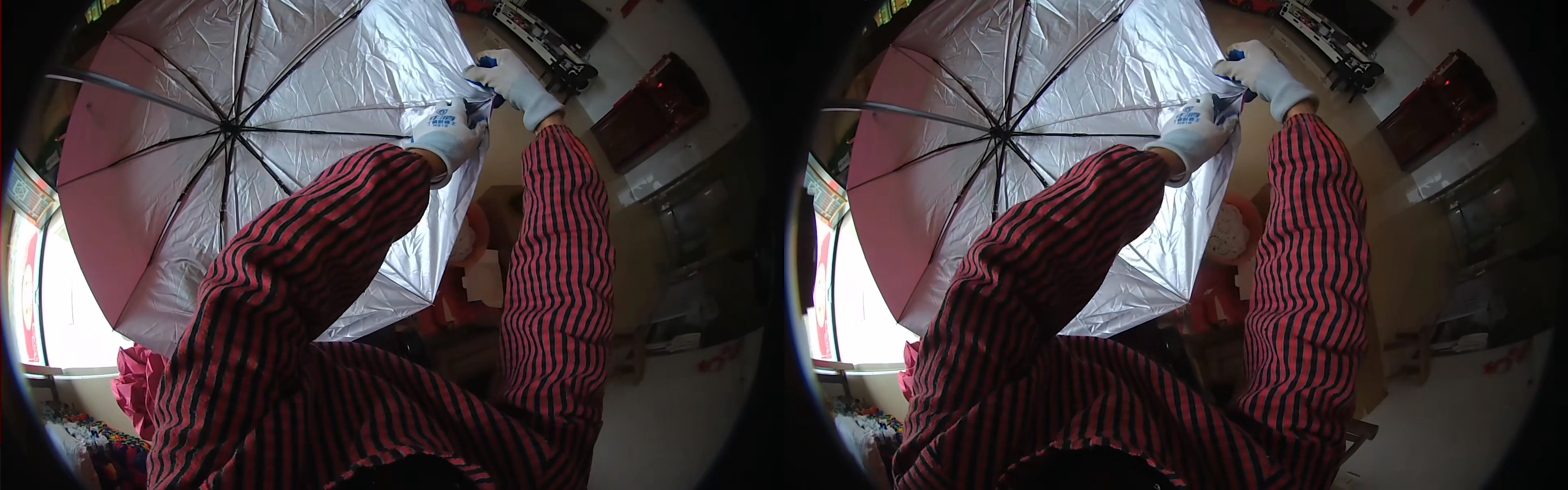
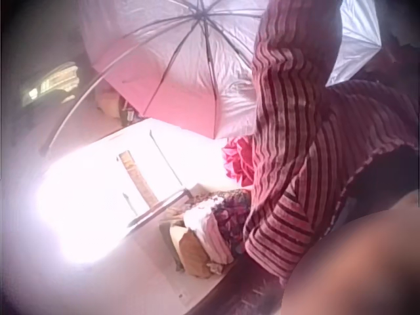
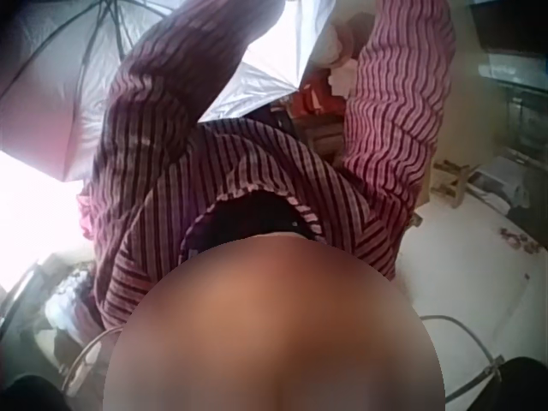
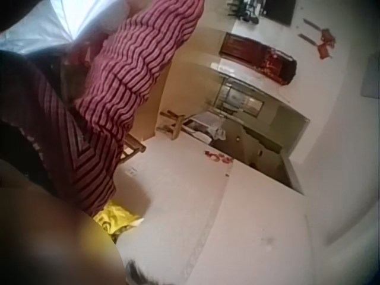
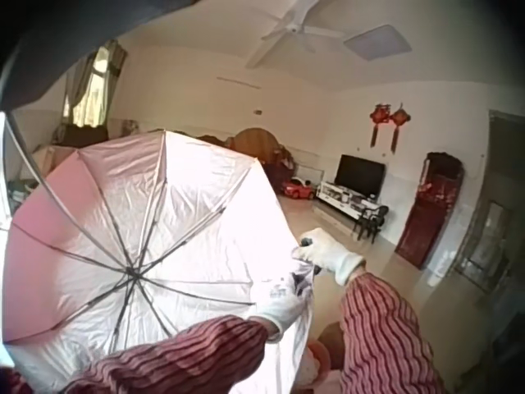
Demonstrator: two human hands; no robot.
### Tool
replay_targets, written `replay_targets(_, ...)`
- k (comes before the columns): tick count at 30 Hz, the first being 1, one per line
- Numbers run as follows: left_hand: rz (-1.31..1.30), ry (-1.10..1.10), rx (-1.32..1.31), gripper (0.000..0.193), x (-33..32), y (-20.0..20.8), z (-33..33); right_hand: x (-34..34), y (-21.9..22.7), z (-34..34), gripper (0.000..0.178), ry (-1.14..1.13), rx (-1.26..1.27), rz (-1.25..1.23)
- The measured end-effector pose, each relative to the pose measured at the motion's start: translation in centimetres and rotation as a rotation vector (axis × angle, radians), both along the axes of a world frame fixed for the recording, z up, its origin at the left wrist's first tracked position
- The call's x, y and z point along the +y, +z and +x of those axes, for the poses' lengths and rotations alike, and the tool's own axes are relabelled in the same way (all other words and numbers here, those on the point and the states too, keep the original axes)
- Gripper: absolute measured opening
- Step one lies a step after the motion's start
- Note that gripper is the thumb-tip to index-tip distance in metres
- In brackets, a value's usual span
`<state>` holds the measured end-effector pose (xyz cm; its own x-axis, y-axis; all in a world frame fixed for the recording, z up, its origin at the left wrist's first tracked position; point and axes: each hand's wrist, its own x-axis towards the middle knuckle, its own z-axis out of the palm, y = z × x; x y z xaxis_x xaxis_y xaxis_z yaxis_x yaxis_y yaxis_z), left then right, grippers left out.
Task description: The recorder is assembling or repairing an umbrella by applying glue to the ribs and trimming the fabric.
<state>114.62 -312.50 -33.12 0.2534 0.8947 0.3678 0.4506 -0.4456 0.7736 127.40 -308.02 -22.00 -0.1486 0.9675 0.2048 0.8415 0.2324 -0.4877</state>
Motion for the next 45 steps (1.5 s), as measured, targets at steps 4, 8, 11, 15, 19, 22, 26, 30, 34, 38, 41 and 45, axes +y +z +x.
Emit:
replay_targets(4, -0.053, -0.057, 0.040, 0.042, 0.4, 1.1, -0.8, -0.4, -0.3, 0.4, 0.027, -0.028, 0.146, 0.002)
replay_targets(8, -0.043, -0.098, 0.113, 0.039, 0.5, 1.5, -0.8, -0.2, -0.4, 1.9, 0.027, -0.084, 0.269, -0.001)
replay_targets(11, -0.047, -0.043, 0.130, 0.034, 0.0, 1.9, -0.9, -0.5, -0.8, 2.7, 0.027, -0.171, 0.285, -0.016)
replay_targets(15, -0.108, -0.051, 0.193, 0.035, -0.1, 1.4, -0.6, -0.6, -1.3, 3.6, 0.028, -0.274, 0.247, -0.036)
replay_targets(19, -0.086, -0.141, -0.008, 0.040, -0.4, -1.0, -2.7, -0.6, -2.4, 3.1, 0.032, -0.208, 0.169, -0.023)
replay_targets(22, -0.201, -0.197, -0.343, 0.038, -1.0, -3.2, -6.0, -1.1, -2.8, 2.9, 0.035, -0.215, 0.129, 0.038)
replay_targets(26, -0.264, -0.088, -0.365, 0.039, -4.8, -8.7, -15.2, -0.9, -3.6, 4.1, 0.039, -0.388, -0.076, 0.221)
replay_targets(30, -0.043, 0.153, -0.120, 0.043, -9.8, -15.2, -25.7, -0.3, -6.3, -0.4, 0.041, -0.313, -0.480, 0.872)
replay_targets(34, 0.059, 0.500, 0.141, 0.055, -16.5, -17.7, -33.3, -1.7, -9.4, -9.6, 0.037, 0.189, -0.839, 0.628)
replay_targets(38, -0.292, 0.808, 0.493, 0.073, -20.1, -17.6, -36.1, -1.7, -14.0, -14.4, 0.037, 0.239, -0.970, 0.418)
replay_targets(41, -0.526, 0.575, 0.628, 0.082, -20.7, -15.8, -36.0, 0.0, -14.7, -15.2, 0.036, 0.235, -0.987, 0.288)
replay_targets(45, -0.554, 0.526, 0.754, 0.070, -19.8, -16.9, -36.2, 2.2, -14.2, -15.0, 0.042, 0.259, -0.945, -0.034)
